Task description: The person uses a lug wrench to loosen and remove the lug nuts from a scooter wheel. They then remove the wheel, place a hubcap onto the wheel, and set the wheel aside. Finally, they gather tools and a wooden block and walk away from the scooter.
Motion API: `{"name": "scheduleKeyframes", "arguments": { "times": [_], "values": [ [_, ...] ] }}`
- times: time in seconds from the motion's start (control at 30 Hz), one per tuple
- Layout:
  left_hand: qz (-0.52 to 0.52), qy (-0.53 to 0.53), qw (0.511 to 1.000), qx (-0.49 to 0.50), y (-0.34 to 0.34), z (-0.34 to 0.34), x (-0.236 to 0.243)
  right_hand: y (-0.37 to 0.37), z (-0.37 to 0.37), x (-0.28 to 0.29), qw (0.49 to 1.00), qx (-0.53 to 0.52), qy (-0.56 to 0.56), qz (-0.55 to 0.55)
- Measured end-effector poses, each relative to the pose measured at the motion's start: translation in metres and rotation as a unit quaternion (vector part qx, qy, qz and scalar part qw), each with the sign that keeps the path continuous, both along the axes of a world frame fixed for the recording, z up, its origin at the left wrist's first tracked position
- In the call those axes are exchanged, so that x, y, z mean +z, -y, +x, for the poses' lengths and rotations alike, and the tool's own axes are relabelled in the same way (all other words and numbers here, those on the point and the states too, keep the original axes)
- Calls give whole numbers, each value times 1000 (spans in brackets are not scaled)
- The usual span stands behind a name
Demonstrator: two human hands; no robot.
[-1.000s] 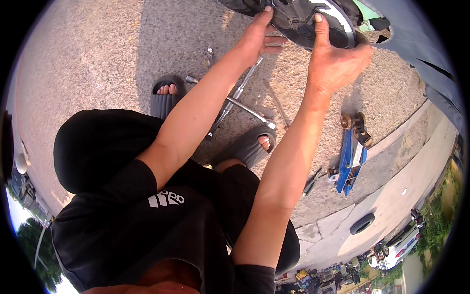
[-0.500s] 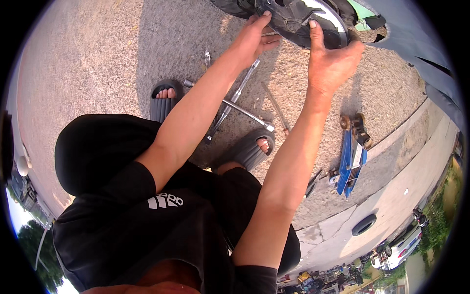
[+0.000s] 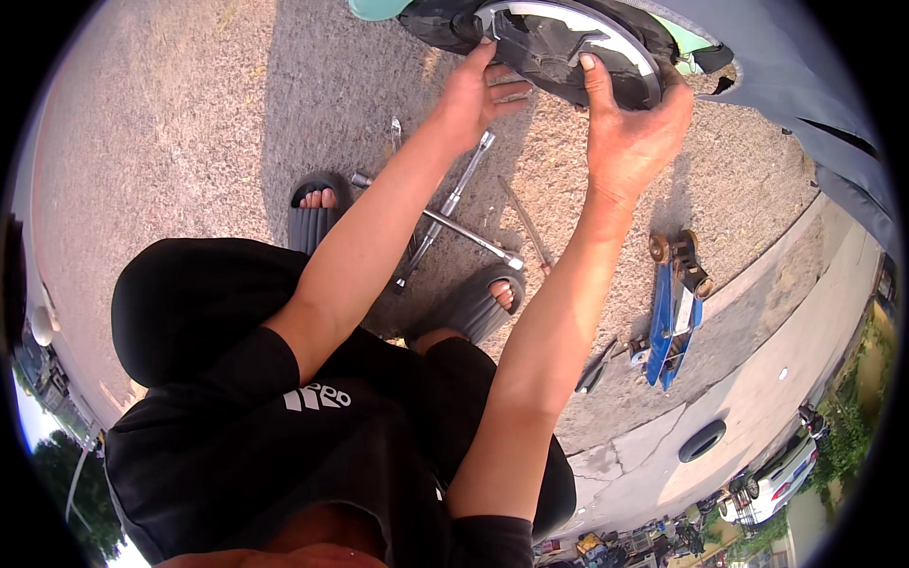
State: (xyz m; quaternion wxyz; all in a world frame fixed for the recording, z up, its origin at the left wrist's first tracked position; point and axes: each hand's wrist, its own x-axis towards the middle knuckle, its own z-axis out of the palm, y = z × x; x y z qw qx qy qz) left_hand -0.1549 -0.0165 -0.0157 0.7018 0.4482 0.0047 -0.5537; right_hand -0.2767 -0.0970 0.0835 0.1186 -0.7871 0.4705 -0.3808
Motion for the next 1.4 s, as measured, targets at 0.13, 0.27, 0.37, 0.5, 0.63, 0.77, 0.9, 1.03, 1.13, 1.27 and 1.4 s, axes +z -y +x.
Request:
{"name": "scheduleKeyframes", "arguments": {
  "times": [0.13,0.27,0.37,0.5,0.63,0.77,0.9,1.03,1.13,1.27,1.4],
  "values": [
    [42,63,997,-14,-3,-14,10,11,-6,11,997,-13,35,67],
    [62,108,992,32,-9,-22,13,19,-8,5,992,18,71,102],
    [75,157,984,35,-11,-11,12,19,-9,-8,980,24,115,162],
    [95,203,974,35,-9,4,3,14,-11,-21,985,7,111,130],
    [49,192,979,43,-4,-10,-15,6,-6,-12,997,-32,59,29],
    [65,85,990,-88,2,-2,-6,1,-10,-10,997,-64,11,29],
    [33,94,994,-35,4,-1,-17,-3,-12,-18,996,-56,28,61],
    [-10,78,997,-15,5,0,-20,4,-14,-24,995,-29,59,78],
    [-19,37,999,-7,4,-1,-12,8,-9,-21,994,-21,80,70],
    [22,43,999,7,-2,2,2,22,-18,-31,991,8,55,119],
    [42,73,996,20,-5,5,-1,20,-14,-43,976,23,139,164]
  ]
}}
